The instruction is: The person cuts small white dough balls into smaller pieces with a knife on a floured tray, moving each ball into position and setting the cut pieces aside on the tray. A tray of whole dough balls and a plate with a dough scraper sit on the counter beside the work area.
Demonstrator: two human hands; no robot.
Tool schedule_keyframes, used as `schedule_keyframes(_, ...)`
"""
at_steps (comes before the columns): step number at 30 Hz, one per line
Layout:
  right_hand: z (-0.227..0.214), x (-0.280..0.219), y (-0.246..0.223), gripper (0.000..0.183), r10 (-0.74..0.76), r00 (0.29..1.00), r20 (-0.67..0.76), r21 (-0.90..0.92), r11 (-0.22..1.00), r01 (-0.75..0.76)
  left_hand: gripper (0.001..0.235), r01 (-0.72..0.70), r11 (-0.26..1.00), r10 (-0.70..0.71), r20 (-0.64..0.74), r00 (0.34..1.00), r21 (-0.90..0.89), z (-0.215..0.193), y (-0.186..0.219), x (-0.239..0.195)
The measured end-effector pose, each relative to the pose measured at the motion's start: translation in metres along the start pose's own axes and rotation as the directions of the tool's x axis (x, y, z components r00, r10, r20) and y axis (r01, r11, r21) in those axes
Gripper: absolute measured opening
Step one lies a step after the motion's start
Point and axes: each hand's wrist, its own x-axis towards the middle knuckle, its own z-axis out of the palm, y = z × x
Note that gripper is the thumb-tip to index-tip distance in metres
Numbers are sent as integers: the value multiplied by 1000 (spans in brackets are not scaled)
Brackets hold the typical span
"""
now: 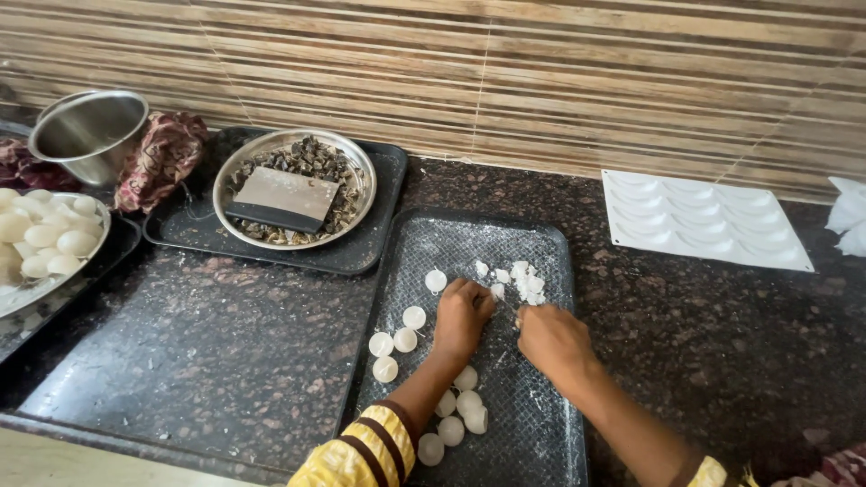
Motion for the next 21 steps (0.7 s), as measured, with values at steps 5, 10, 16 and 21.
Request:
schedule_keyframes(5, 1, 7, 2, 22, -8, 999, 35, -39, 999, 9, 7, 4, 1000, -4, 9, 1000, 8, -2, -3, 2)
schedule_keyframes(10, -17, 22, 5, 22, -30, 992, 123, -35, 999, 35, 6, -5, 1000, 4, 23, 1000, 28, -1, -6, 1)
schedule_keyframes(16, -32, 15, 7, 25, 8, 987, 157, -11, 1000, -6, 15, 64, 998, -64, 59, 996, -9, -10, 7, 6)
schedule_keyframes(21, -52, 0, 2, 27, 111, 971, 210, 9, 993, -116, 30, 97, 995, -94, 94, 991, -23, -9, 5, 5)
